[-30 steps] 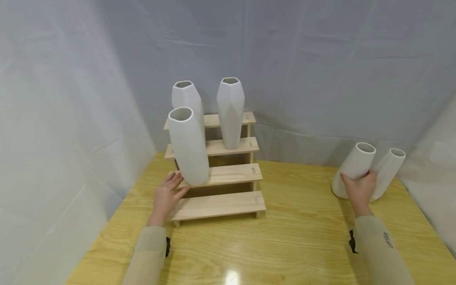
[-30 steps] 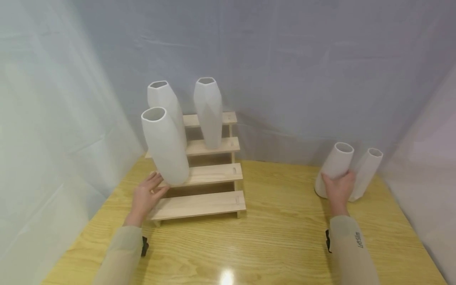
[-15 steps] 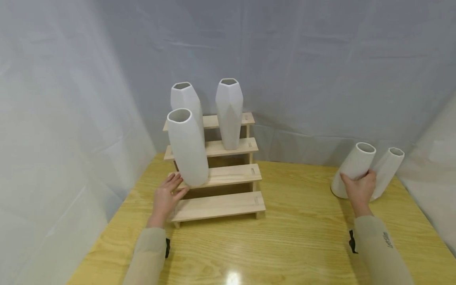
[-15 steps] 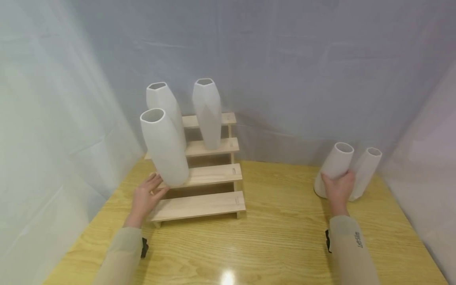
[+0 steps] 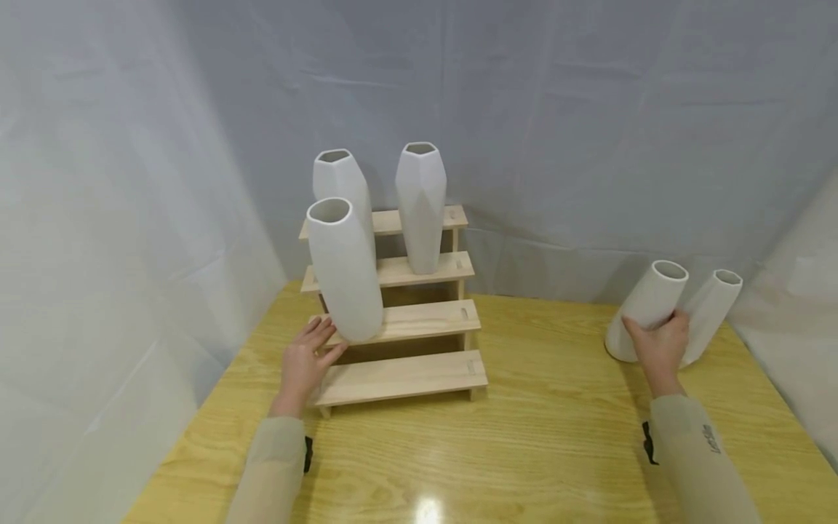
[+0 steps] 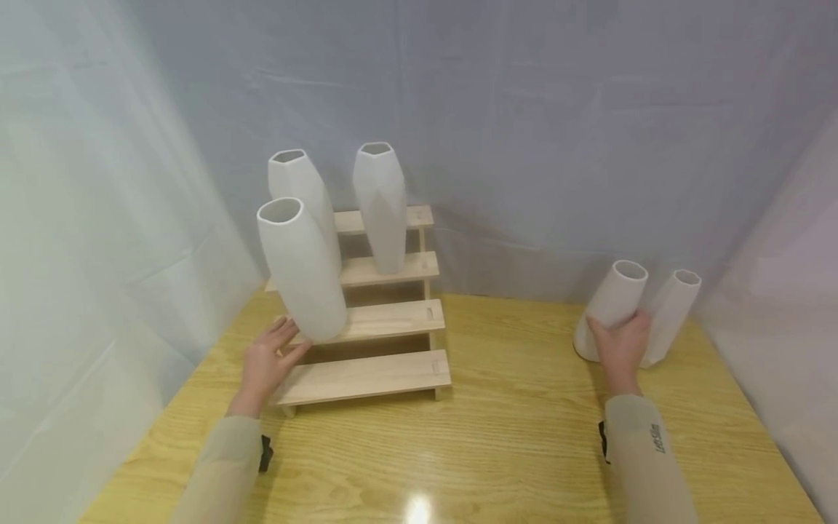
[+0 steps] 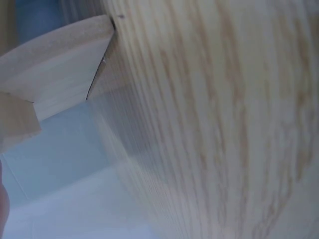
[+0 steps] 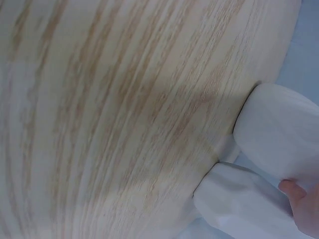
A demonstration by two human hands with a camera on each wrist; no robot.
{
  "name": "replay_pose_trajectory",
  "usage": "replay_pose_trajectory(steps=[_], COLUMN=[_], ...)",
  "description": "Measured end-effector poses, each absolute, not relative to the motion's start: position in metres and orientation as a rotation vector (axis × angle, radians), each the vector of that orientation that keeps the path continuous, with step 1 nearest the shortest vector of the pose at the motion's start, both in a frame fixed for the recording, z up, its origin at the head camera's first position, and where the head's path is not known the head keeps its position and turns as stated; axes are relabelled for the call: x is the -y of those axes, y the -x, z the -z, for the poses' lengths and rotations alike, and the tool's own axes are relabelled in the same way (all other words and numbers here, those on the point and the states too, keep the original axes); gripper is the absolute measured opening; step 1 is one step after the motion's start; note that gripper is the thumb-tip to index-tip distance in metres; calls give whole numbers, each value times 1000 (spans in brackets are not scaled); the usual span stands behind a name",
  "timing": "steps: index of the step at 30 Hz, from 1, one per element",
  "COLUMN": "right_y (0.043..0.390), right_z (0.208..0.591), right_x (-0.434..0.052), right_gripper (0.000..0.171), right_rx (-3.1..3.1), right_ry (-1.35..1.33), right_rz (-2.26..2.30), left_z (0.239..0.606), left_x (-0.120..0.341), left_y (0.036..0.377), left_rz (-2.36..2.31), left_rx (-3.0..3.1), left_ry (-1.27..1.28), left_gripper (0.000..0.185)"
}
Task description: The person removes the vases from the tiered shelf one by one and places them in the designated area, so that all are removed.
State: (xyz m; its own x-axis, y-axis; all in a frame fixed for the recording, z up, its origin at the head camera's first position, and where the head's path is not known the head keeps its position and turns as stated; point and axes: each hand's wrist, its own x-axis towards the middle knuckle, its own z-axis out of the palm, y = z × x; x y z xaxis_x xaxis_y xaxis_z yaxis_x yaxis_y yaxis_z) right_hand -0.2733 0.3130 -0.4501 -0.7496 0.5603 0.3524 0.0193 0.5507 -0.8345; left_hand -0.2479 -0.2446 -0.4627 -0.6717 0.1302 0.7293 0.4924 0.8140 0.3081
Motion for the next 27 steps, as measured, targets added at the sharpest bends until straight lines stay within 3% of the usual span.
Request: replay_pose_trajectory(steps=[27], right_y=[266], right_z=[433], right_x=[-311], right_gripper=[69], right_rx=[2167], right_ry=[459], right_rz=[-1200], left_z=[465], left_x=[245], left_y=[249], left_rz=[637], left_rx=[2252], left_ry=[463], left_gripper=[43])
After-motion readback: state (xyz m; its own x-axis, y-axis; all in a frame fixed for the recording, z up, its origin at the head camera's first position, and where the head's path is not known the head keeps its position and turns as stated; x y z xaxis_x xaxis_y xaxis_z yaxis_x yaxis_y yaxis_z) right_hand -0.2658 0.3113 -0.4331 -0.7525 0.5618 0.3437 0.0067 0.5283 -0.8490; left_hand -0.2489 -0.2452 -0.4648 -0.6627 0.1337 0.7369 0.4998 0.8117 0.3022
